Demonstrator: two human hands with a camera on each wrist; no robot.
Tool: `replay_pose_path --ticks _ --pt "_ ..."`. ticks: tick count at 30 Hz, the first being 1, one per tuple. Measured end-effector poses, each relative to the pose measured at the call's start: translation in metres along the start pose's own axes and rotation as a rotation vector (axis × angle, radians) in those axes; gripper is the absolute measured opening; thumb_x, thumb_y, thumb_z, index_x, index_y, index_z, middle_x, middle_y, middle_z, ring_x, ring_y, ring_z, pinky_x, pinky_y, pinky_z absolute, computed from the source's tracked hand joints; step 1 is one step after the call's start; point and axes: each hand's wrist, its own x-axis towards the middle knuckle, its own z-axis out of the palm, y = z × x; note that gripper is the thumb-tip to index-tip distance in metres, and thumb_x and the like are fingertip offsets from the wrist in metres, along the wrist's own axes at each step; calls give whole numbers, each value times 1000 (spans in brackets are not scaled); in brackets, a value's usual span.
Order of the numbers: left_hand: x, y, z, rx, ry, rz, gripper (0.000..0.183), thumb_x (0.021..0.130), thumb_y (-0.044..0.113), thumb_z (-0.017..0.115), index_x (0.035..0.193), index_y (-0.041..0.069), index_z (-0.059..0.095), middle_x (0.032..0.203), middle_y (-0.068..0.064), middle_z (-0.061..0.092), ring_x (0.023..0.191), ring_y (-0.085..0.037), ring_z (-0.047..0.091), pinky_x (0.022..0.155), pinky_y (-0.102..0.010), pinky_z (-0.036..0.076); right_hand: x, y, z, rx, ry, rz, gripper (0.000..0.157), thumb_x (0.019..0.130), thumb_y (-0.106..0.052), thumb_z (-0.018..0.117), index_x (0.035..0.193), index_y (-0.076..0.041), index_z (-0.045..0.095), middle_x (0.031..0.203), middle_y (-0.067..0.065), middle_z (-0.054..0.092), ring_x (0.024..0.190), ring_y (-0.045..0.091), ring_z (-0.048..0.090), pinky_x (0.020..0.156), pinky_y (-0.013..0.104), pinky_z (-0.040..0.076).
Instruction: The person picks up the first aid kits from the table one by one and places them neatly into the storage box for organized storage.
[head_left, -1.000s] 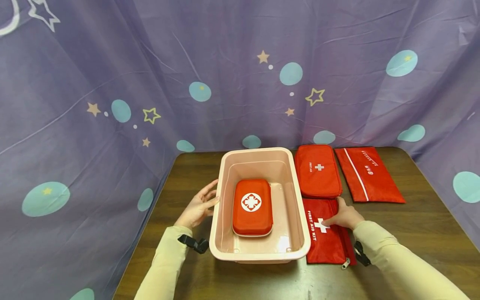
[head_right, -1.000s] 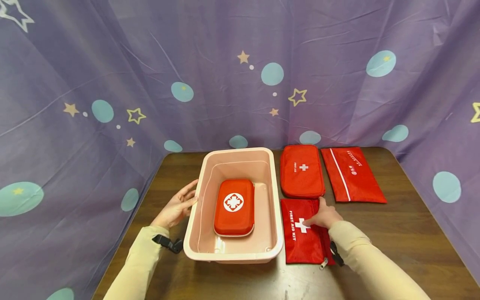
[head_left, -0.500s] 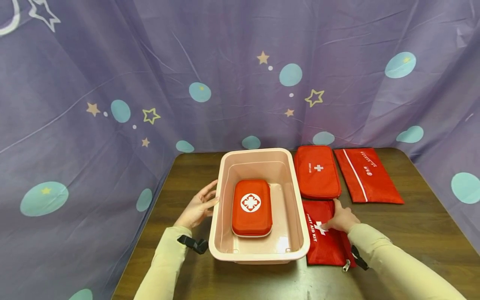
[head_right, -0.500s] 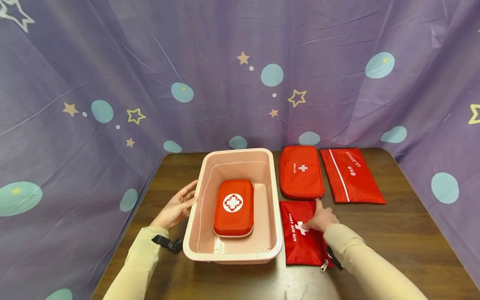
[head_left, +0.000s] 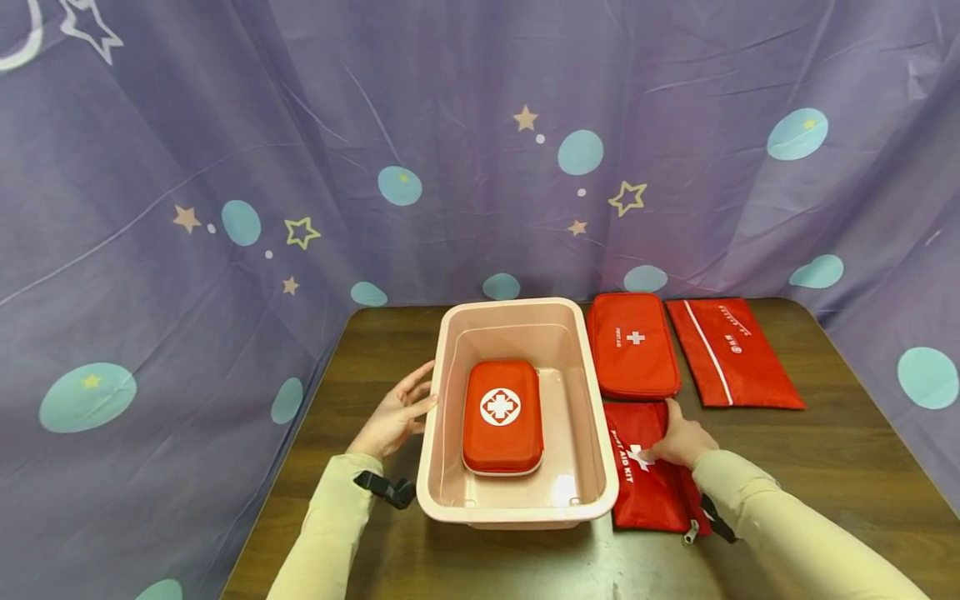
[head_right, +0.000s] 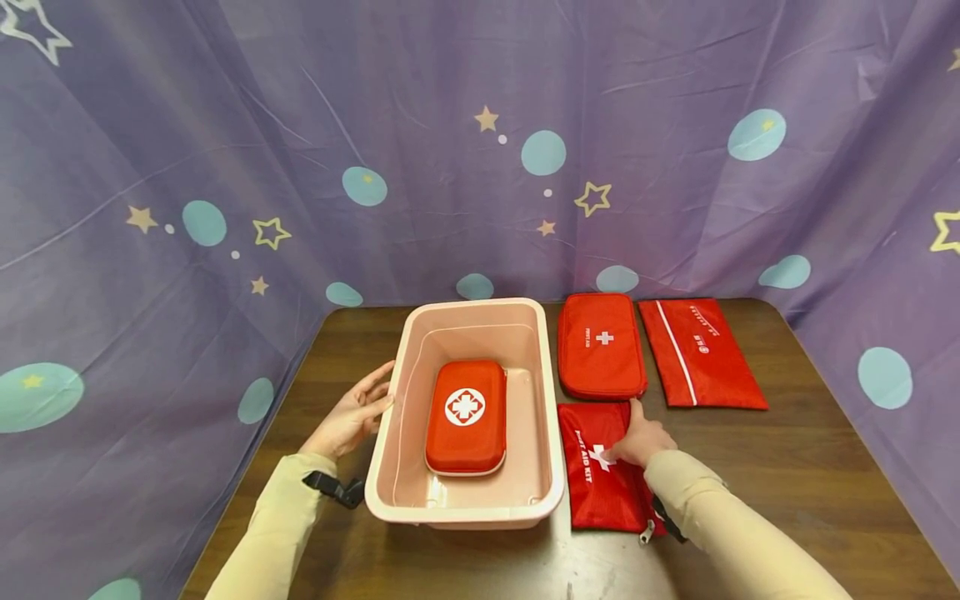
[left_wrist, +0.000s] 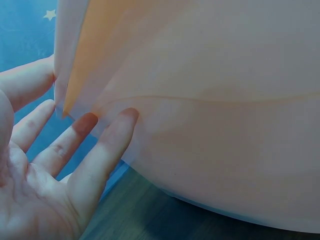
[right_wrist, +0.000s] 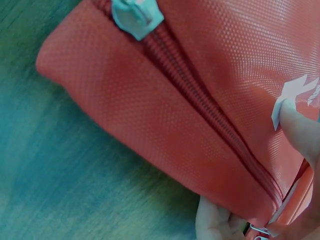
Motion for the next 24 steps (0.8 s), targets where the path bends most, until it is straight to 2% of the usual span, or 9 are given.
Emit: replay_pose_path --ticks 5,12,15,19,22,24 --pt "0 0 -2 -4 -6 6 69 94 3 54 152 11 17 120 1 51 98 -15 60 74 -35 54 -1 1 0 20 7 -18 117 64 -38 85 142 5 9 120 45 46 106 55 51 88 58 43" --pt "0 0 -1 -1 -3 -2 67 95 0 51 152 11 17 119 1 51 97 -16 60 73 -35 55 -5 7 -3 130 -23 -44 120 64 -39 85 141 8 6 128 44 38 111 53 47 92 58 42" --pt "0 0 -1 -2 -4 2 67 95 1 51 152 11 17 119 1 51 97 -15 60 73 -35 55 -5 10 -5 233 -44 -48 117 66 -29 86 142 8 4 130 43 34 107 50 47 83 52 49" --pt "0 0 -1 -2 -5 3 67 95 1 52 152 11 17 119 1 51 97 -15 60 74 -35 55 -4 15 -13 375 -121 -38 105 73 -15 79 142 11 3 129 44 30 105 47 48 69 45 52" --pt "1 -1 -1 -4 -4 0 68 95 1 52 152 11 17 118 1 51 96 -14 60 73 -35 55 -4 19 -20 412 -192 -25 94 79 -12 72 140 14 7 129 42 30 102 42 52 70 41 52" --pt "1 -1 -1 -6 -2 0 68 94 2 53 152 11 18 118 2 51 95 -14 61 73 -35 55 -4 22 -23 435 -232 -23 88 81 -12 70 140 16 11 130 40 30 97 33 55 71 38 52"
